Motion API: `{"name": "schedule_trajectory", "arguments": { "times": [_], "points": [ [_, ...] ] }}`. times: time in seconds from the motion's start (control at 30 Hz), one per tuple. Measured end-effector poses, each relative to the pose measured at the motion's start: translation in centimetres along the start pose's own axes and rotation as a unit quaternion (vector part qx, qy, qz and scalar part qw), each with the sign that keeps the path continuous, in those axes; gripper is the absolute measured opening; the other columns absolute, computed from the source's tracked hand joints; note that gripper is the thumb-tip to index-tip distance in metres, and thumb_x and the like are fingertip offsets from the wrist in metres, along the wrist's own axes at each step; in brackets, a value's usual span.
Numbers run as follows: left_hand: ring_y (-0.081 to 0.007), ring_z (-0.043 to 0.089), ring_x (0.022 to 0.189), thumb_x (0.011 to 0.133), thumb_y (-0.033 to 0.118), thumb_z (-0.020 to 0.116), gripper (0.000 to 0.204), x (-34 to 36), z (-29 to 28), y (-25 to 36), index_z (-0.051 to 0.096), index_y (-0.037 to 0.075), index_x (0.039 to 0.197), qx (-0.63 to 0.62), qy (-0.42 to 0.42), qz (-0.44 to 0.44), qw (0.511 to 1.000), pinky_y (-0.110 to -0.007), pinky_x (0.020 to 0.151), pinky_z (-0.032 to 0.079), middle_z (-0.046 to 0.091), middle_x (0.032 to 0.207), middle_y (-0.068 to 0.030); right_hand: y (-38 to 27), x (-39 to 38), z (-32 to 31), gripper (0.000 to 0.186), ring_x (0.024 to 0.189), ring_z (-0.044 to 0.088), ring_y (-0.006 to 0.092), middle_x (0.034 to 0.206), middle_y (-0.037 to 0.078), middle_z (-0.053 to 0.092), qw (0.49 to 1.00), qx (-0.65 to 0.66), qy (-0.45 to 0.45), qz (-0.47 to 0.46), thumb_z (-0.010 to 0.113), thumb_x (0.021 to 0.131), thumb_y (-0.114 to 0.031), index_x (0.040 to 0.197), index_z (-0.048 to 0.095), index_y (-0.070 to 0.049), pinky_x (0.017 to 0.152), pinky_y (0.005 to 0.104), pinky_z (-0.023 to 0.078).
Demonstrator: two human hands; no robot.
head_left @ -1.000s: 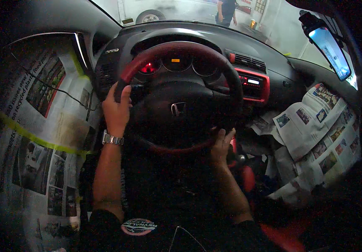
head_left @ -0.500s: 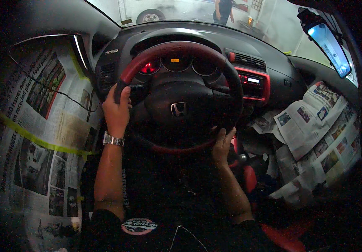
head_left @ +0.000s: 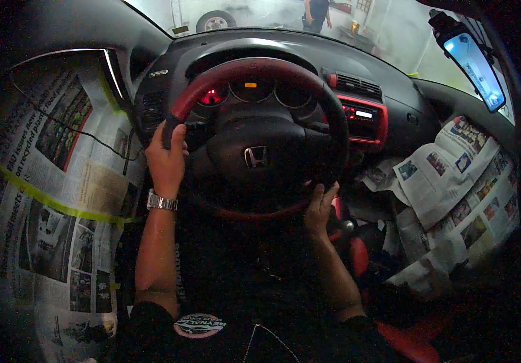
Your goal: Testing the steering wheel, gear shifter, and dashboard controls inside a vehicle.
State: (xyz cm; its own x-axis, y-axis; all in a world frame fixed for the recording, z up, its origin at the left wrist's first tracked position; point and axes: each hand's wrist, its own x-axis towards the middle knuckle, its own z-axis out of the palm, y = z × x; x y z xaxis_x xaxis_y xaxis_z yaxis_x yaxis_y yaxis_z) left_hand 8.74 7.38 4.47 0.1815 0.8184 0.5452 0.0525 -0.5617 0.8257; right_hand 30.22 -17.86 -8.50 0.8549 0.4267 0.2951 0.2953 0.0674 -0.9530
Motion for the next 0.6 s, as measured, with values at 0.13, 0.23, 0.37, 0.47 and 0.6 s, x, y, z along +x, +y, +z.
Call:
{"name": "schedule_trajectory", "arguments": {
  "times": [0.13, 0.23, 0.37, 0.47, 0.6],
  "points": [
    [-0.0108, 0.063, 0.063, 0.099, 0.041, 0.071, 0.049, 0.0, 0.1, -0.1, 0.068, 0.0, 0.125, -0.015, 0.001, 0.001, 1.0, -0.028, 0.059, 0.051, 0.068, 0.075, -0.0029, 1.4, 0.3, 0.2, 0.081, 0.156, 0.014, 0.035, 0.166, 0.029, 0.015, 0.999, -0.036, 0.024, -0.005, 0.036, 0.113, -0.045, 0.159, 0.006, 0.013, 0.127, 0.0409, 0.012],
    [-0.01, 0.062, 0.063, 0.1, 0.04, 0.07, 0.048, 0.0, 0.1, -0.2, 0.067, 0.0, 0.126, -0.006, -0.005, -0.003, 1.0, -0.027, 0.059, 0.051, 0.067, 0.075, -0.0022, 3.5, 0.8, 0.4, 0.077, 0.142, 0.038, 0.0306, 0.152, 0.024, 0.039, 0.996, -0.078, 0.049, -0.017, 0.037, 0.113, -0.043, 0.159, 0.006, 0.011, 0.119, 0.0387, 0.027],
    [-0.0095, 0.062, 0.063, 0.1, 0.039, 0.07, 0.047, 0.1, 0.1, -0.1, 0.067, 0.001, 0.127, 0.004, 0.0, -0.001, 1.0, -0.027, 0.058, 0.051, 0.067, 0.075, -0.0023, 5.9, 1.4, 0.3, 0.066, 0.107, 0.056, 0.0185, 0.12, 0.011, 0.06, 0.999, -0.008, 0.034, -0.031, 0.04, 0.114, -0.037, 0.158, 0.012, 0.005, 0.1, 0.0325, 0.044],
    [-0.0095, 0.062, 0.063, 0.1, 0.038, 0.071, 0.047, 0.1, 0.1, -0.1, 0.067, 0.001, 0.128, 0.006, 0.004, -0.002, 1.0, -0.027, 0.058, 0.051, 0.067, 0.076, -0.0024, 6.6, 1.7, 0.3, 0.059, 0.1, 0.058, 0.0152, 0.113, 0.007, 0.062, 0.998, 0.019, 0.037, -0.047, 0.04, 0.114, -0.033, 0.155, 0.017, 0.002, 0.095, 0.0302, 0.046],
    [-0.0096, 0.063, 0.063, 0.1, 0.037, 0.071, 0.047, 0.2, 0.0, -0.2, 0.067, 0.001, 0.129, -0.006, -0.002, -0.007, 1.0, -0.027, 0.058, 0.052, 0.067, 0.076, -0.0028, 6.0, 1.6, 0.5, 0.058, 0.102, 0.057, 0.0156, 0.116, 0.008, 0.06, 0.999, 0.009, 0.044, -0.019, 0.04, 0.114, -0.033, 0.155, 0.018, 0.001, 0.096, 0.0304, 0.046]
  ]
}}
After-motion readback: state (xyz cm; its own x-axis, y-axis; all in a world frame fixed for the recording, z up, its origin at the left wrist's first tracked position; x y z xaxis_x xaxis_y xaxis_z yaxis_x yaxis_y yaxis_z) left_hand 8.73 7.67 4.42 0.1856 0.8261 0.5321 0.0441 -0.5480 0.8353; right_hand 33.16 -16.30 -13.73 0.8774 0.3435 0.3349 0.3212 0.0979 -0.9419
